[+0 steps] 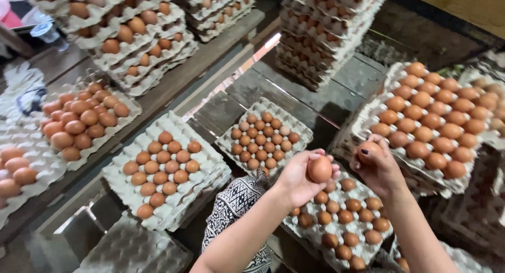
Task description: The person is manually sorting eggs and placing them into cardboard egg trays at a steady pace.
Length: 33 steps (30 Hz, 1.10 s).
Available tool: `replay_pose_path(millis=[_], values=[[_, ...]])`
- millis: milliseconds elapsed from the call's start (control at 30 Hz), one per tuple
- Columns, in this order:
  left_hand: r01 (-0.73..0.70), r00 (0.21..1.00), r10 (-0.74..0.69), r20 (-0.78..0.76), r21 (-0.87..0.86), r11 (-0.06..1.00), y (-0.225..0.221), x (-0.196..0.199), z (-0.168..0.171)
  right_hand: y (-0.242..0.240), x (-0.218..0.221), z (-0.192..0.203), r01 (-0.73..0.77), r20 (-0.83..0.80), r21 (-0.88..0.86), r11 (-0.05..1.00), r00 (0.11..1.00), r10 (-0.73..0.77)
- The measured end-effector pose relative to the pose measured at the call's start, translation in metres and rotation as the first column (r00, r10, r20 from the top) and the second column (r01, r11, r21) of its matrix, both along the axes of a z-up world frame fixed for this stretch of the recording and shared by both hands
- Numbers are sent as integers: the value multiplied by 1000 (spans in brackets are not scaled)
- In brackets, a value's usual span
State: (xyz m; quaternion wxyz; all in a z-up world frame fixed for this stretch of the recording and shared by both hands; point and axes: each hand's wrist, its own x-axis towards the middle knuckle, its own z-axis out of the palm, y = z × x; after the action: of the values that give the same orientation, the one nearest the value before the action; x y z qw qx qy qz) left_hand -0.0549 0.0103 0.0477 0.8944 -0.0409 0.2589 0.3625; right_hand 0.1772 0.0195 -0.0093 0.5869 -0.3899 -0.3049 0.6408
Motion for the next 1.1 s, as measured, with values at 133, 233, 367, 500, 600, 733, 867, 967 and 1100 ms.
replay_pose_path(millis=[133, 233, 367, 500, 600, 733, 867, 967, 1100], values=[[73, 997, -73, 17, -3, 997, 2, 4, 6, -14, -2, 6, 68, -59, 14, 998, 996, -67], [90, 996, -90, 10, -27, 996, 3, 13, 2, -28, -5, 18, 176, -19, -44, 983, 984, -177], [94, 995, -95, -34, -30, 995, -2, 18, 9, -50, -13, 45, 268, -25, -182, 946, 961, -277], [101, 992, -103, -66, -47, 994, -7, 24, 18, -73, -17, 75, 300, -127, -250, 921, 933, -338], [118, 990, -121, -78, -31, 992, -9, 31, 16, -90, -11, 72, 262, -209, -271, 926, 923, -322], [154, 984, -157, -83, -38, 987, -12, 40, 11, -112, -24, 85, 281, -254, -304, 910, 897, -361], [171, 978, -171, -118, -9, 985, -16, 47, 1, -131, -26, 73, 330, -199, -302, 894, 896, -398], [194, 972, -189, -137, 18, 981, -17, 51, -7, -137, -28, 67, 329, -172, -305, 894, 904, -391], [215, 970, -210, -127, 30, 976, -17, 55, -10, -135, -30, 60, 309, -168, -312, 898, 913, -372]])
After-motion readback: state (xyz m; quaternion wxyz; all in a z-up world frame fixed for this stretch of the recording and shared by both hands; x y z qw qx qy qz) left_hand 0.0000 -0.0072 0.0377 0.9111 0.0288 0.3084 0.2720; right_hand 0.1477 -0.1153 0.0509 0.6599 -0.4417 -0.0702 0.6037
